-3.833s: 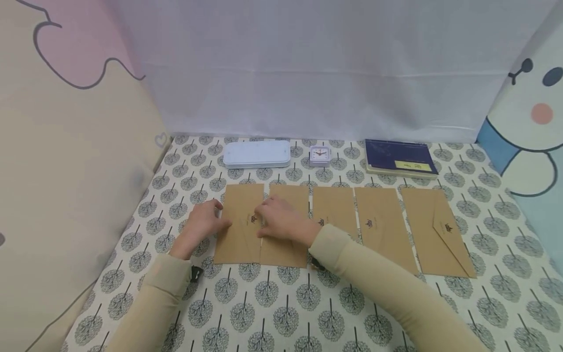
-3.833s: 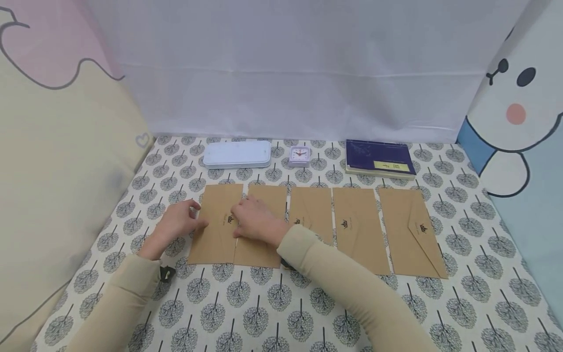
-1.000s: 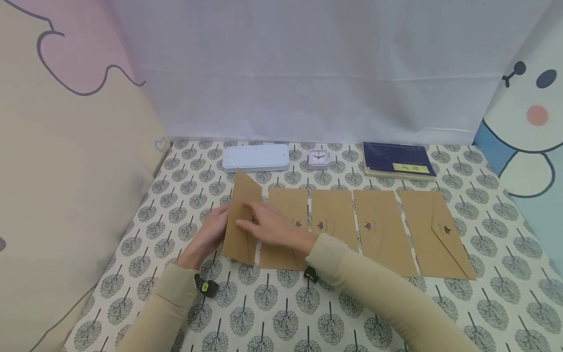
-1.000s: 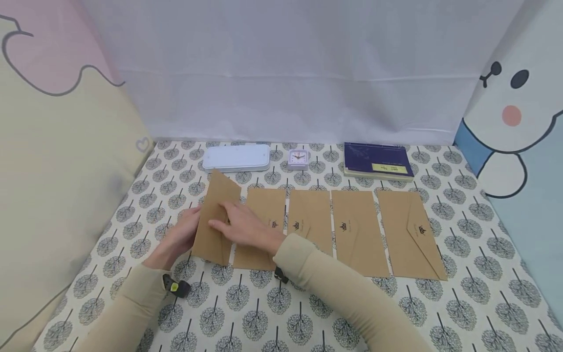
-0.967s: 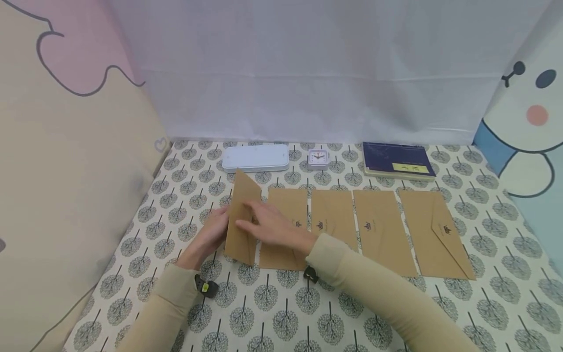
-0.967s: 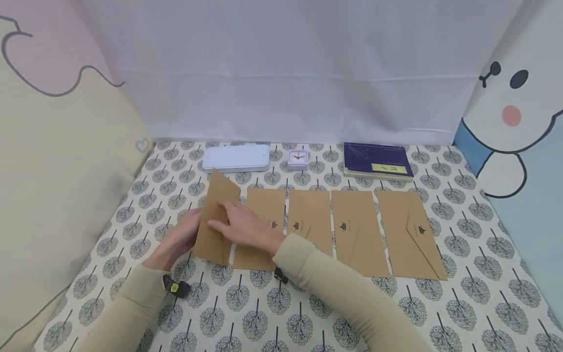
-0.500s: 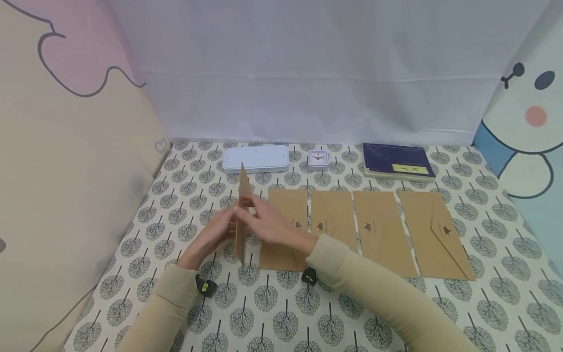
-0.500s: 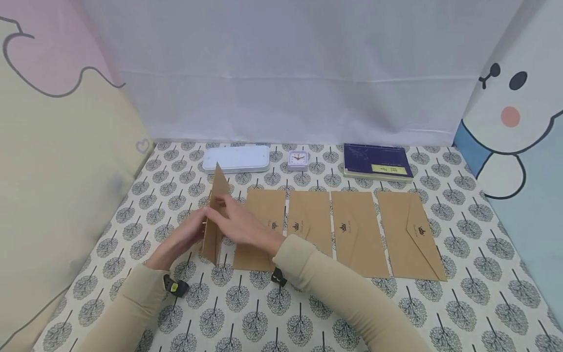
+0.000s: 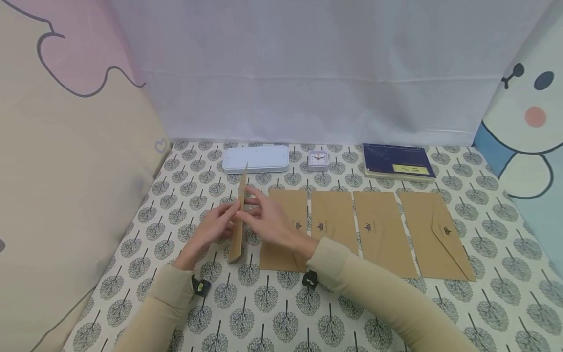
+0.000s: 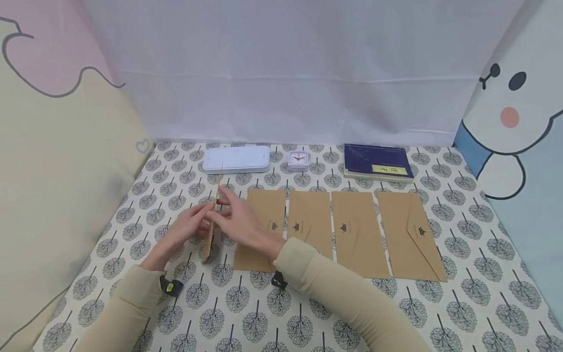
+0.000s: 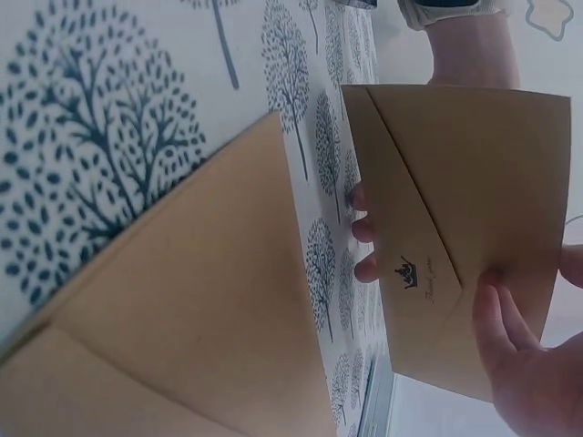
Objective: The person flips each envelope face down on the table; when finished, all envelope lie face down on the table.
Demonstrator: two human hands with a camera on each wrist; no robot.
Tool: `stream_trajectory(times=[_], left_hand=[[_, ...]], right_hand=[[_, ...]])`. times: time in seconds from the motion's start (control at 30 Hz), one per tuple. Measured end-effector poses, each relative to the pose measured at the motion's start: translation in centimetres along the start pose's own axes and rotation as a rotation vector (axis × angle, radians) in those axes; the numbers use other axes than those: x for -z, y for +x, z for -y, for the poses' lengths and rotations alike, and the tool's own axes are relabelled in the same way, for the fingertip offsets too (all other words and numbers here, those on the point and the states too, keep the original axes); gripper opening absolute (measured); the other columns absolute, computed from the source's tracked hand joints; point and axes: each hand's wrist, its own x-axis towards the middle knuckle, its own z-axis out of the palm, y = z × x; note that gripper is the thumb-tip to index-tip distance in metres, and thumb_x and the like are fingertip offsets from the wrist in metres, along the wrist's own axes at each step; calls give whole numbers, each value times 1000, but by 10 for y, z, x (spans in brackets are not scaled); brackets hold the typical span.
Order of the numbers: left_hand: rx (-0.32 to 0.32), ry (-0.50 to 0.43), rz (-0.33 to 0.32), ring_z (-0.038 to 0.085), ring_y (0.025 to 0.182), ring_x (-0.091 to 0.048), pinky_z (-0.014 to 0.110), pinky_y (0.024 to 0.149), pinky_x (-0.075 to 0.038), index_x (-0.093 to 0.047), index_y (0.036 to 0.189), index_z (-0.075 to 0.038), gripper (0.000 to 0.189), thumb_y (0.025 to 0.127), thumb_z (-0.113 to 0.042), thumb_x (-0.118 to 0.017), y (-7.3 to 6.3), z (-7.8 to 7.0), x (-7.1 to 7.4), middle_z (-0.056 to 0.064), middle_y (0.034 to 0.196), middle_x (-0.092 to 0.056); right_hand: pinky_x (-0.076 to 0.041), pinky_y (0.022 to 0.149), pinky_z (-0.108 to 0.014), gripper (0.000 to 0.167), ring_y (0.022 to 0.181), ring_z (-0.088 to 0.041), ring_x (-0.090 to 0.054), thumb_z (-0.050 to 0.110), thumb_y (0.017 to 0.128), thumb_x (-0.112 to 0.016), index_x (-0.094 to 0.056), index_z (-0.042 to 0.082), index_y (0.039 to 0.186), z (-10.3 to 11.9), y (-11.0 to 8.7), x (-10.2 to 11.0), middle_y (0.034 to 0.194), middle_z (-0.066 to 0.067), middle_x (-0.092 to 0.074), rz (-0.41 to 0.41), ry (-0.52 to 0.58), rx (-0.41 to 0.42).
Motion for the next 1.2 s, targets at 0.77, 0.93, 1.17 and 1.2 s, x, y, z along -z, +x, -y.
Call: stream_trajectory(times=[0.77, 0.93, 1.17, 1.2], left_hand=[[20, 345, -175, 33, 94, -58, 42, 76, -54, -45, 136, 6, 76, 81, -37, -76, -3, 6, 19, 24, 113, -56], [19, 387, -174, 33, 92, -58, 41, 75, -54, -48, 133, 7, 70, 80, -29, -76, -1, 8, 21, 23, 110, -57], [22, 430, -169, 34, 94, -58, 42, 77, -53, -49, 130, 9, 66, 80, -25, -76, -2, 10, 20, 23, 110, -58], [24, 435, -170, 34, 93, -58, 42, 76, -54, -50, 129, 9, 65, 80, -25, -76, -2, 10, 20, 23, 109, -58]], right_hand=[[-52, 65, -17, 86, 78, -8, -62, 0, 71, -81, -34, -5, 143, -24, 2, 5, 117, -12, -59, 13, -204, -217], [-52, 70, -20, 87, 75, -7, -61, 7, 67, -85, -40, -5, 140, -26, 5, 4, 116, -11, -59, 67, -303, -284], [-49, 69, -25, 53, 76, -14, -54, 21, 65, -88, -60, 3, 106, -27, 9, 2, 98, -2, -58, 123, -459, -309], [-48, 67, -26, 49, 75, -15, -53, 21, 65, -88, -60, 4, 102, -28, 9, 2, 96, -1, -57, 130, -465, -311]])
